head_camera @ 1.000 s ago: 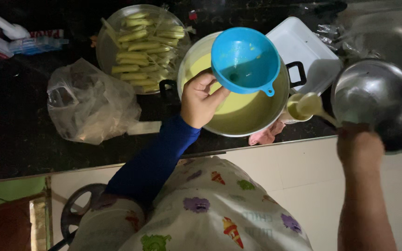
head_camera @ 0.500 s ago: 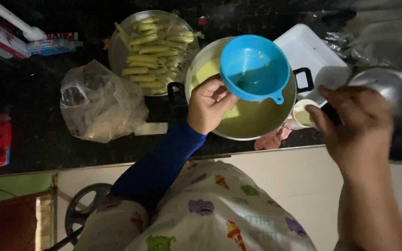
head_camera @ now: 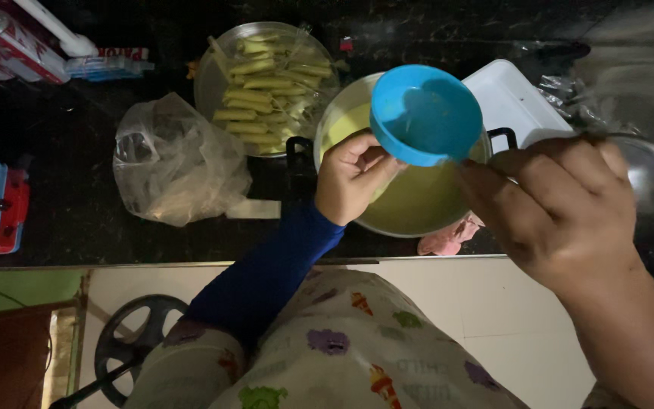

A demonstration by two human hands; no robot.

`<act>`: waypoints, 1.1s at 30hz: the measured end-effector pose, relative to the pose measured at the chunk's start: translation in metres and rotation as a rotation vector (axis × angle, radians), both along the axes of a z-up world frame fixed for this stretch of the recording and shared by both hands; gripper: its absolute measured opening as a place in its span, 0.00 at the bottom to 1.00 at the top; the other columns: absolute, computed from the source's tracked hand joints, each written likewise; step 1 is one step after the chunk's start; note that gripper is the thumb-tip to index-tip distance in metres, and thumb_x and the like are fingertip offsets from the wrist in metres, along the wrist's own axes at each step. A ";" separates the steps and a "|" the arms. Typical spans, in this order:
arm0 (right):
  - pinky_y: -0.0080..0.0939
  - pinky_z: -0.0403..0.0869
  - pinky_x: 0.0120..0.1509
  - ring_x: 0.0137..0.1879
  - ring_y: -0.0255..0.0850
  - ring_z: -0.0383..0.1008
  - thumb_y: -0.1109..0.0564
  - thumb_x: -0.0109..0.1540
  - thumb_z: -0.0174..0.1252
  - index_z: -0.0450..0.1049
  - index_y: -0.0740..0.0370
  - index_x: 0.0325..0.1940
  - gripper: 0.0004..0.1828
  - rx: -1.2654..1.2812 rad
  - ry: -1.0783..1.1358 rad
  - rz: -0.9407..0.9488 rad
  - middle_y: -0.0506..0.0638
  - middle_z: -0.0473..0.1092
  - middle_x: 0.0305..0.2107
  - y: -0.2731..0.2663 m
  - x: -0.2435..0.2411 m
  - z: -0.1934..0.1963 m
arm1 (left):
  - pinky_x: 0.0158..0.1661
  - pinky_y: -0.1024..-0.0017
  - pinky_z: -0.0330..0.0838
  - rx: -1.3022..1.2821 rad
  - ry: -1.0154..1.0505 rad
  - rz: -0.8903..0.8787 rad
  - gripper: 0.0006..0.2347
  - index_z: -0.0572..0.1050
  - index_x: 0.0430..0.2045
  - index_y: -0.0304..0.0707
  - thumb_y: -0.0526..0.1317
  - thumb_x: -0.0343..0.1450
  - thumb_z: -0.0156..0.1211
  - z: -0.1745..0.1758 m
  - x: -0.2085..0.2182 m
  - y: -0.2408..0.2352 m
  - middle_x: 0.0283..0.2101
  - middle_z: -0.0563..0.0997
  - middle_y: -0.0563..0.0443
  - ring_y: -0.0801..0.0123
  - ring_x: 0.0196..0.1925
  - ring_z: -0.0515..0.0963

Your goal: The person fills plastic sleeves with a yellow liquid from a large pot using a funnel and a ladle, then ties each sleeve closed by hand. The person handles the sleeves one by one and places them on a pile.

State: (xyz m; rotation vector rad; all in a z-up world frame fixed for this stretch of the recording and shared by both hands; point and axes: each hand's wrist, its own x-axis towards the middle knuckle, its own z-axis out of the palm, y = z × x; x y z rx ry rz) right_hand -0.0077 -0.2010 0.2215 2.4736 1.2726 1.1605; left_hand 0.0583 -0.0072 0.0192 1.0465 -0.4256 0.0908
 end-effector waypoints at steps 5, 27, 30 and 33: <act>0.43 0.63 0.42 0.37 0.42 0.67 0.59 0.53 0.77 0.75 0.57 0.30 0.15 0.012 -0.095 0.001 0.48 0.69 0.29 -0.018 0.023 -0.025 | 0.56 0.68 0.80 0.017 0.045 -0.105 0.11 0.73 0.55 0.23 0.25 0.77 0.59 0.003 -0.004 -0.003 0.50 0.83 0.41 0.64 0.52 0.84; 0.42 0.71 0.49 0.43 0.47 0.74 0.64 0.62 0.67 0.71 0.61 0.35 0.09 0.307 0.147 -0.520 0.51 0.73 0.36 -0.154 0.022 -0.115 | 0.69 0.70 0.68 0.254 -0.073 -0.274 0.23 0.59 0.70 0.28 0.20 0.77 0.45 0.001 -0.008 -0.002 0.66 0.74 0.39 0.60 0.70 0.75; 0.42 0.71 0.49 0.42 0.45 0.74 0.62 0.63 0.63 0.71 0.59 0.32 0.07 0.086 0.105 -0.659 0.49 0.74 0.35 -0.189 0.038 -0.162 | 0.70 0.69 0.67 0.276 -0.091 -0.253 0.25 0.59 0.70 0.28 0.19 0.75 0.44 0.004 -0.007 0.000 0.67 0.74 0.38 0.59 0.71 0.74; 0.45 0.67 0.45 0.37 0.44 0.72 0.56 0.65 0.64 0.72 0.55 0.26 0.13 -0.087 0.129 -0.686 0.48 0.73 0.29 -0.206 0.050 -0.213 | 0.72 0.68 0.68 0.259 -0.119 -0.223 0.23 0.60 0.70 0.29 0.19 0.77 0.44 0.006 -0.007 -0.002 0.66 0.74 0.37 0.58 0.71 0.75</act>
